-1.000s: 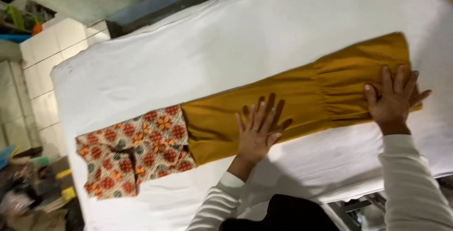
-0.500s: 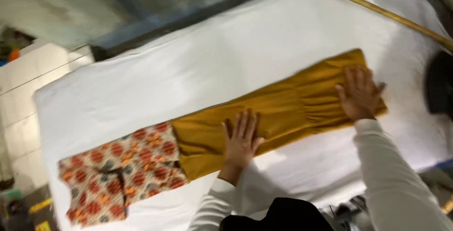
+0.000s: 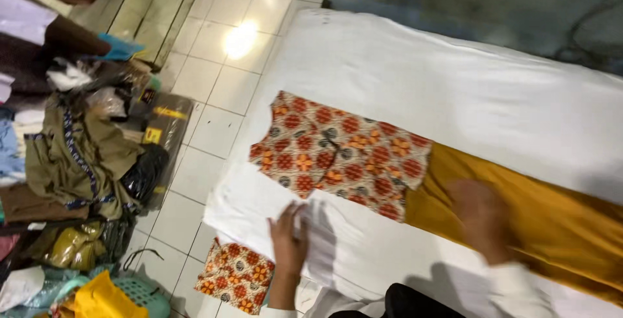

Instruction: The person irons and folds a patterned top and a yellow skirt on a cloth-covered surface. The person uses a steam iron to press the fabric, folds the garment sections neatly, and places them onto a stack of clothing.

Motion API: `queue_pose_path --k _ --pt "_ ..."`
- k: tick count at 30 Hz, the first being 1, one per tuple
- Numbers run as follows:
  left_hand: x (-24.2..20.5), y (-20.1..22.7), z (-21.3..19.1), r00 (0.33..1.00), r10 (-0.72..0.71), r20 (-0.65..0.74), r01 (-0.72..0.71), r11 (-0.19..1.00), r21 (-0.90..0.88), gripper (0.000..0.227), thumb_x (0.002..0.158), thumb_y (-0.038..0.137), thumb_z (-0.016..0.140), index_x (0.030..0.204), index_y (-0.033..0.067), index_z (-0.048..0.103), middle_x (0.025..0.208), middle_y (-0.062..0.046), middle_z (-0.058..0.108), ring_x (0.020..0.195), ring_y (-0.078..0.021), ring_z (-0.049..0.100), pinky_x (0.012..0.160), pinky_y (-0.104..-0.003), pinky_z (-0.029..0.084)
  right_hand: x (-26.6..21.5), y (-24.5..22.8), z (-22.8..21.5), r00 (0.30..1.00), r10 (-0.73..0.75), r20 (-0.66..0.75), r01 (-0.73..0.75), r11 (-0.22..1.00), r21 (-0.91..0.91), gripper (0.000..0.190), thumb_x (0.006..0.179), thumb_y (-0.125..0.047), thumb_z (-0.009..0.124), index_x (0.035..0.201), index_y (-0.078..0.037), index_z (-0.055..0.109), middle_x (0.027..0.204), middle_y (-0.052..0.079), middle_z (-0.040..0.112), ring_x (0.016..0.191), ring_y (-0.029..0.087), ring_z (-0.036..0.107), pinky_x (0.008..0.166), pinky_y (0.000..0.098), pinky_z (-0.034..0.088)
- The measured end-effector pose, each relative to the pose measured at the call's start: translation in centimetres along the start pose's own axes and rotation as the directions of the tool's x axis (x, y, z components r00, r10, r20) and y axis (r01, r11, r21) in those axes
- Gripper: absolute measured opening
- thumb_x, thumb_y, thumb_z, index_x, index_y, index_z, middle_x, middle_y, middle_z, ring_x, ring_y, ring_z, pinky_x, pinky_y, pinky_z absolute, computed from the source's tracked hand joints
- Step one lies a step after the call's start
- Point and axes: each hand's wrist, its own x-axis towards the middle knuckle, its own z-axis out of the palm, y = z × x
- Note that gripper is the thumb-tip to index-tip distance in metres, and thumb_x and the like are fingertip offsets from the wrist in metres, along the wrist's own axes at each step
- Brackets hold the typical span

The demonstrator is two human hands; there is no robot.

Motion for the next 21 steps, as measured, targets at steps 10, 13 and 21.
queue_pose_path --k 10,13,21 --pt "20.0 -8.8 -10.6 0.932 -0.243 -0.269 0.122 0.909 -0.399 0.03 0.101 0.014 0.06 0.126 0.0238 0.073 0.12 -0.002 0.075 0.123 -0.0265 0.067 0.117 -0.052 0.038 14.5 -20.2 21.3 0.923 -0.048 0.381 -0.007 0.99 0.142 0.053 0.096 -0.044 0.068 0.143 -0.021 0.058 0.126 0.003 0.059 0.116 0.028 0.062 0.094 0.0414 0.054" --pt "26.7 -7.7 -8.6 0.998 -0.06 -0.015 0.05 0.928 -0.368 0.033 0.106 0.026 0.05 0.133 0.0278 0.067 0.122 -0.004 0.075 0.124 -0.0289 0.066 0.121 -0.057 0.027 15.1 -21.9 21.1 0.885 0.09 0.456 -0.113 0.993 0.025 0.05 0.092 -0.035 0.075 0.136 -0.017 0.059 0.118 0.005 0.056 0.11 0.03 0.061 0.088 0.0431 0.053" --pt "33.5 -11.7 2.0 0.866 0.082 0.493 -0.106 0.994 0.019 0.059 0.107 0.067 0.018 0.14 0.0301 0.049 0.137 -0.011 0.067 0.138 -0.0279 0.056 0.126 -0.06 0.021 8.4 -21.3 13.1 0.882 0.264 0.39 -0.432 0.782 0.448 0.048 0.076 -0.013 0.088 0.119 -0.013 0.067 0.103 0.013 0.074 0.106 0.034 0.073 0.09 0.0435 0.058"
